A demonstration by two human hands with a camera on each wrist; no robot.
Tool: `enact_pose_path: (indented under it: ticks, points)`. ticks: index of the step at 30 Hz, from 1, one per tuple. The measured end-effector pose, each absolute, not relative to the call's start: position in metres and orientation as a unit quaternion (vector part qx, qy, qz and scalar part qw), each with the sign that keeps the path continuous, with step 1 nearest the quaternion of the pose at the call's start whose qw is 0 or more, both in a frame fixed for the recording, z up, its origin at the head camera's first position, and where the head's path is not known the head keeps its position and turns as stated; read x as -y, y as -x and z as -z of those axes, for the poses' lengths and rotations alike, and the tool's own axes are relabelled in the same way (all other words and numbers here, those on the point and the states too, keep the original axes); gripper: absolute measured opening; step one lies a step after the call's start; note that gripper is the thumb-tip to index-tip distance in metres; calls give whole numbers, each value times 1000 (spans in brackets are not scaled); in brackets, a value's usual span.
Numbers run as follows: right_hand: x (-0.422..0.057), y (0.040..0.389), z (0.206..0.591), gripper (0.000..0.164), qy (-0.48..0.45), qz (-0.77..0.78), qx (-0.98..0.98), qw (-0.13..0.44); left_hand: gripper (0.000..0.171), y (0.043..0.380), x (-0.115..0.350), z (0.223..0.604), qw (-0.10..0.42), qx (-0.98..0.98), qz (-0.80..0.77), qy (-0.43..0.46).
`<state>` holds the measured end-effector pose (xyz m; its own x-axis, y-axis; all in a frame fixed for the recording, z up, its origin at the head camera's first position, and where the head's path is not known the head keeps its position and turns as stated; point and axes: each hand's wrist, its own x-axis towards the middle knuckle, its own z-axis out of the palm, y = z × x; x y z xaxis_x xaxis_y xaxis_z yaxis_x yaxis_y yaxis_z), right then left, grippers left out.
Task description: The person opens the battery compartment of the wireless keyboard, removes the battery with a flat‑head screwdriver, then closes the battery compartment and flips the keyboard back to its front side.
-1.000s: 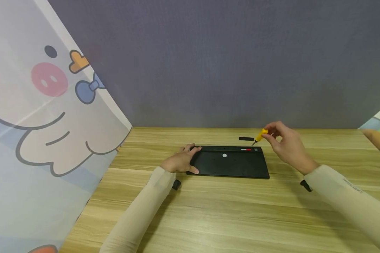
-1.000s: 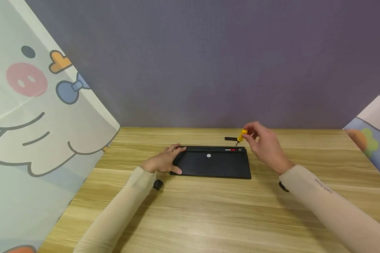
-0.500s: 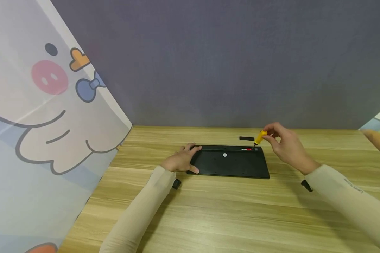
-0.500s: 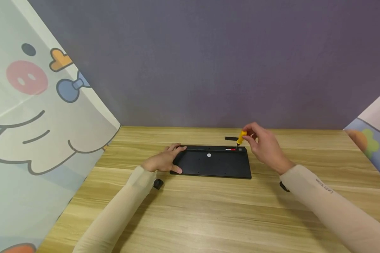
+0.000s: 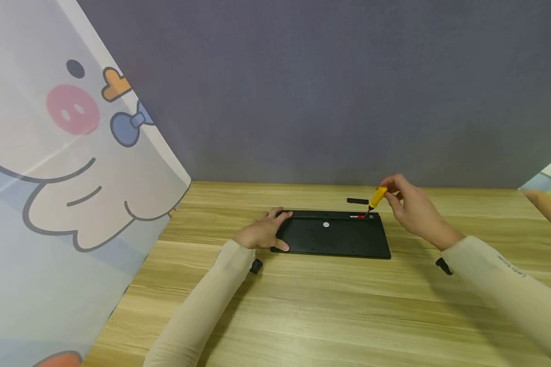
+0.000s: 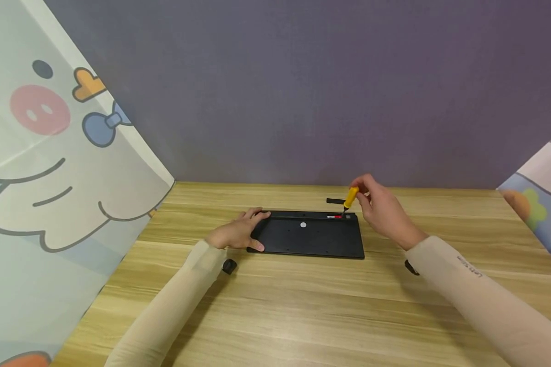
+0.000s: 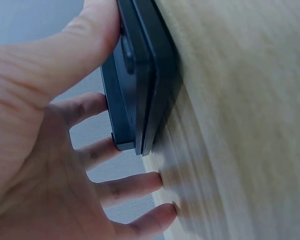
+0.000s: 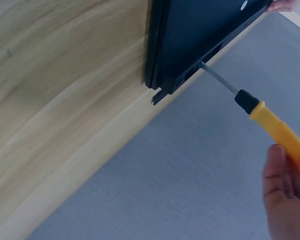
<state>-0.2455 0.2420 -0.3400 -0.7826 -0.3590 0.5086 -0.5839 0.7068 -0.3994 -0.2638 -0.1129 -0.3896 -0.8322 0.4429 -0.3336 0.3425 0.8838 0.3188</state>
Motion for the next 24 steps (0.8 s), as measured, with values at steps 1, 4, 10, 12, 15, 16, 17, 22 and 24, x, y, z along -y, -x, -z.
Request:
enact_pose_path:
  ticks: [1, 4, 10, 12, 15, 16, 17, 22, 24]
  points:
    - [-242, 246, 340, 27, -254, -283, 905, 191, 97, 264, 113, 390, 203, -949, -124, -207]
    - [-242, 247, 342, 25, -235, -284, 916, 157, 97, 264, 114, 391, 203, -949, -124, -209]
    - [-240, 249, 348, 23, -210, -292, 925, 120, 97, 266, 114, 392, 200, -948, -125, -213]
    - [-238, 250, 348, 26, -217, -286, 925, 124, 97, 267, 114, 392, 199, -948, -124, -214]
    - [-235, 252, 345, 31, -220, -264, 931, 126, 97, 267, 114, 392, 200, -949, -123, -213]
    - [-234, 252, 344, 33, -221, -258, 932, 127, 97, 267, 114, 392, 200, -949, -123, -212]
    - [-234, 253, 342, 34, -221, -255, 932, 128, 97, 267, 114, 392, 200, -949, -123, -212]
    - [-234, 256, 339, 37, -211, -250, 935, 138, 98, 268, 114, 393, 202, -949, -120, -210]
    - [-234, 257, 339, 35, -201, -263, 932, 146, 98, 268, 114, 394, 202, -949, -119, -209]
